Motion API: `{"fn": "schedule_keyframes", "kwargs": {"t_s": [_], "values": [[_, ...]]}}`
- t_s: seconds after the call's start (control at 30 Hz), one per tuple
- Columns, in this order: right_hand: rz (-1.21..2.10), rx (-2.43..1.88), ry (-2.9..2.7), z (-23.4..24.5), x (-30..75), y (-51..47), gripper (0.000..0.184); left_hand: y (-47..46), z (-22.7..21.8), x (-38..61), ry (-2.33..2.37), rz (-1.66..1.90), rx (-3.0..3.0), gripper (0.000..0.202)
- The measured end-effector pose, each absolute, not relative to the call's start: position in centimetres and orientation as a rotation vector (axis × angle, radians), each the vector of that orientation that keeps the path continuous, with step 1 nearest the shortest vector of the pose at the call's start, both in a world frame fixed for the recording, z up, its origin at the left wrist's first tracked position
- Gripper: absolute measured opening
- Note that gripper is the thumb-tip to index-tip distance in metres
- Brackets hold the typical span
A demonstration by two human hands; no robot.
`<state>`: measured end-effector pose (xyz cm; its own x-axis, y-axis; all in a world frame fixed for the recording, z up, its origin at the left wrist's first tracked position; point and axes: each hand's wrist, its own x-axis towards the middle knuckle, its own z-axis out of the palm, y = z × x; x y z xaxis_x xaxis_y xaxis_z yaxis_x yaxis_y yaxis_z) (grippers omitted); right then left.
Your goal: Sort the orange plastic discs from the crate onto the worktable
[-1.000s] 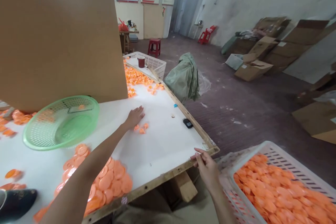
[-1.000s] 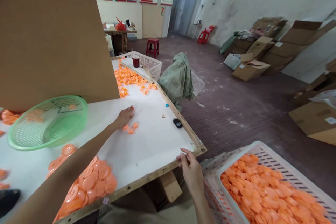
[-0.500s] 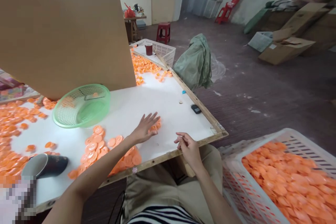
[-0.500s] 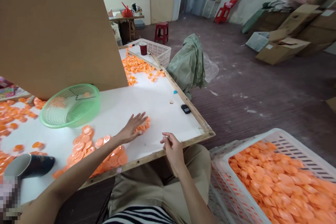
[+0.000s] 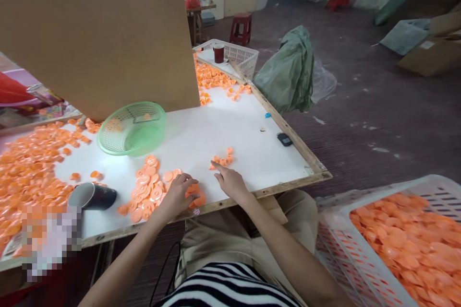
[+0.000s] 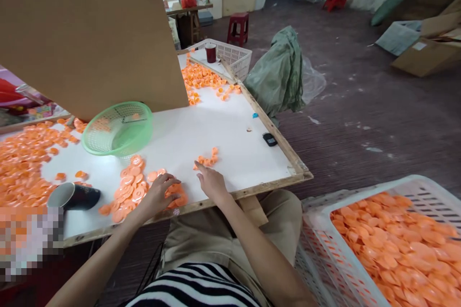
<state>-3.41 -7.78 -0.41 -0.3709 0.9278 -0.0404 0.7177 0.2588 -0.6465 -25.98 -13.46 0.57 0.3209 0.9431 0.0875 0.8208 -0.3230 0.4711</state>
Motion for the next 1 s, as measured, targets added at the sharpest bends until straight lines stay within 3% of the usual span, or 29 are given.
{"fn": "schedule_keyframes", "kwargs": {"t_s": [0.27,0.57,0.7,0.83,1.0], "values": [[0.995,-1.419,-2.092,-0.3,-1.6,-9.3,0.039,-14.6,0.5,-25.2,1.601,0.426,2.26,0.035],[1.179,-1.362,-1.776,-0.5,-0.2,-10.9,0.028,-13.2,1.0,-23.3,1.539,0.554,1.925,0.003],[1.419,-1.325,-1.545,-0.6,-1.2,-10.6,0.035,-12.1,1.0,-21.5,1.521,0.817,1.608,0.011],[1.681,-1.258,-1.252,-1.0,-2.2,-8.9,0.047,-11.2,0.9,-18.9,1.353,1.082,1.699,0.002],[1.559,-1.287,-1.207,-1.9,-2.9,-7.1,0.038,-10.2,-0.4,-18.0,1.445,1.067,1.7,0.014]]}}
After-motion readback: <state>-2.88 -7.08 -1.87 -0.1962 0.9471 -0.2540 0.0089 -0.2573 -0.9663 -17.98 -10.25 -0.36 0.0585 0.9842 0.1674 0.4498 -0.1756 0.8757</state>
